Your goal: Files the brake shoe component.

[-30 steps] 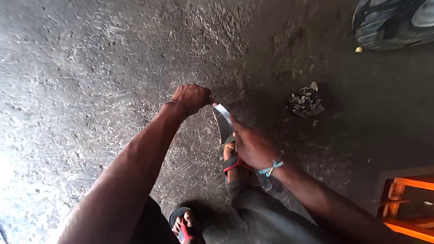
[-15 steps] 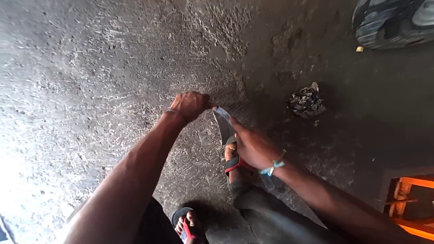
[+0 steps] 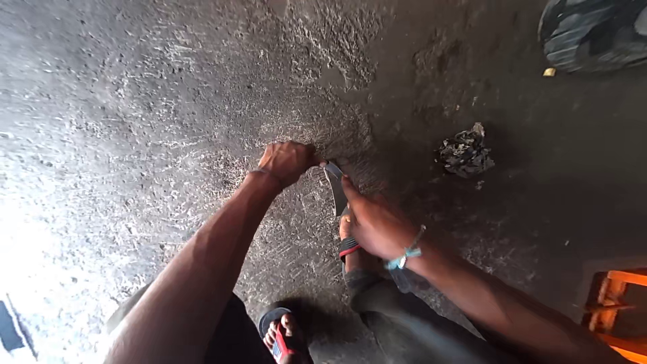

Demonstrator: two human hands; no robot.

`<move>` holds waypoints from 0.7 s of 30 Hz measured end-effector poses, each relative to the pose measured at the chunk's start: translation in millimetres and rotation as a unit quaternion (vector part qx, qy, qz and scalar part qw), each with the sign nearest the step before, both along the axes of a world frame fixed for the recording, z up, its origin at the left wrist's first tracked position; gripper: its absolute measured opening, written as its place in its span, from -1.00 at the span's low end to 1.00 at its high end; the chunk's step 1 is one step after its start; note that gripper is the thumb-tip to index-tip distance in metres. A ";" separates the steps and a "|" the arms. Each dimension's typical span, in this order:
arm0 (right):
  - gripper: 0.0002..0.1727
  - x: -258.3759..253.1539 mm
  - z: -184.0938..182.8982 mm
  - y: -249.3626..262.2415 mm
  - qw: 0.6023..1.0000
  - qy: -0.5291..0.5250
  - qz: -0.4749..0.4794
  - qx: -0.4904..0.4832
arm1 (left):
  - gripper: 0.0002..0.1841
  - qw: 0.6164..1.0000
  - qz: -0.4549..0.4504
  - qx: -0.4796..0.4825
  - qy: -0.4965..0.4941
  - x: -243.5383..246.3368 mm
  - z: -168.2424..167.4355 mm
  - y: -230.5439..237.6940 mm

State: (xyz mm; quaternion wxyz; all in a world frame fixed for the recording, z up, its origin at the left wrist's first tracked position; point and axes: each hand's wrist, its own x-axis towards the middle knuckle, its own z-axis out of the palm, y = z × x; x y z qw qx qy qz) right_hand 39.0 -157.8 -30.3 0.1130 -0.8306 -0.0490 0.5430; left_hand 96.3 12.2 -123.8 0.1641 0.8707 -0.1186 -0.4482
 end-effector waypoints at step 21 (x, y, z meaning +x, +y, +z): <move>-0.26 -40.9 -16.1 -30.1 0.989 -0.145 -0.005 0.041 | -0.43 0.997 -0.055 0.028 -0.043 -1.2 20.4 -18.4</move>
